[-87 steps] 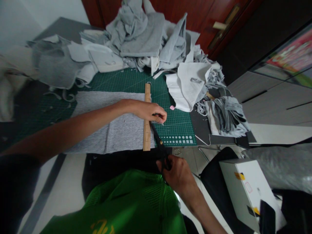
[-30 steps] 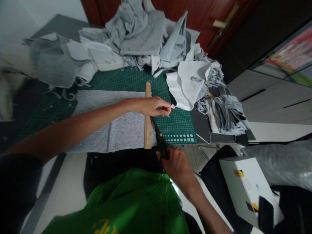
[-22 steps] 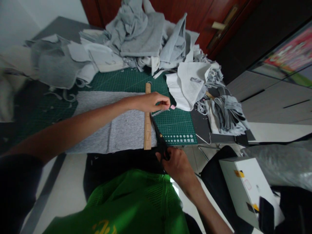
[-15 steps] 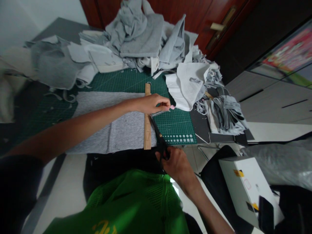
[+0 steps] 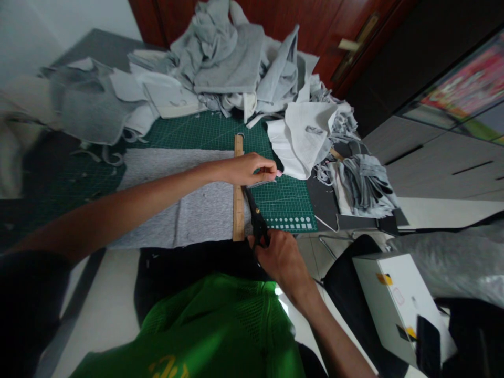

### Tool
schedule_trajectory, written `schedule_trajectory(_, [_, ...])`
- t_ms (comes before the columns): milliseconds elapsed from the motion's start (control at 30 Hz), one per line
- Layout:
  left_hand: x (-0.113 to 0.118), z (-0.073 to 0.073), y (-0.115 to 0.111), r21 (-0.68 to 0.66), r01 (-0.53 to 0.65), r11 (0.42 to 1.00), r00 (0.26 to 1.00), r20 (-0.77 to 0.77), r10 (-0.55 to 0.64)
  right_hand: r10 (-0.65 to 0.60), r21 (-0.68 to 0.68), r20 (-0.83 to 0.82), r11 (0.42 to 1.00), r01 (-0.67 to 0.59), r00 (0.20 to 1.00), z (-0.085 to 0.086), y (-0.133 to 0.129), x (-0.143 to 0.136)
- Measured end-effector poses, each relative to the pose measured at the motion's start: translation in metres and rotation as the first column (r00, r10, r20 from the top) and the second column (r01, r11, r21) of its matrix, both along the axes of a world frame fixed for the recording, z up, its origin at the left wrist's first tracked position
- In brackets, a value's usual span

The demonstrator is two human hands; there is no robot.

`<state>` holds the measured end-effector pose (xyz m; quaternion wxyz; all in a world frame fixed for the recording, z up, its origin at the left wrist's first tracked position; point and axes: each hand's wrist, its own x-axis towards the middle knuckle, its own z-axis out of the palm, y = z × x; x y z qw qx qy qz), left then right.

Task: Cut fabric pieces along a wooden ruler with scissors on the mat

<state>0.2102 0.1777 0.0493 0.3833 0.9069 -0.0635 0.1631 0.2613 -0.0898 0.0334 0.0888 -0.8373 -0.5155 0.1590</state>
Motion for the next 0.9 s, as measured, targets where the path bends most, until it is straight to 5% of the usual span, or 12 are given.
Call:
schedule_trajectory(533, [-0.005,0.010,0.000,-0.002,-0.004,1.000,1.000,0.013,0.004,0.048,-0.023,0.041,0.999,-0.047,0.998,0.002,0.005,0.004])
schedule_trajectory(900, [-0.006,0.017,0.004,-0.049,-0.139,0.989,0.987,0.076,0.143,-0.036,-0.017,0.033,0.999,0.036,0.999,0.000,0.004,0.003])
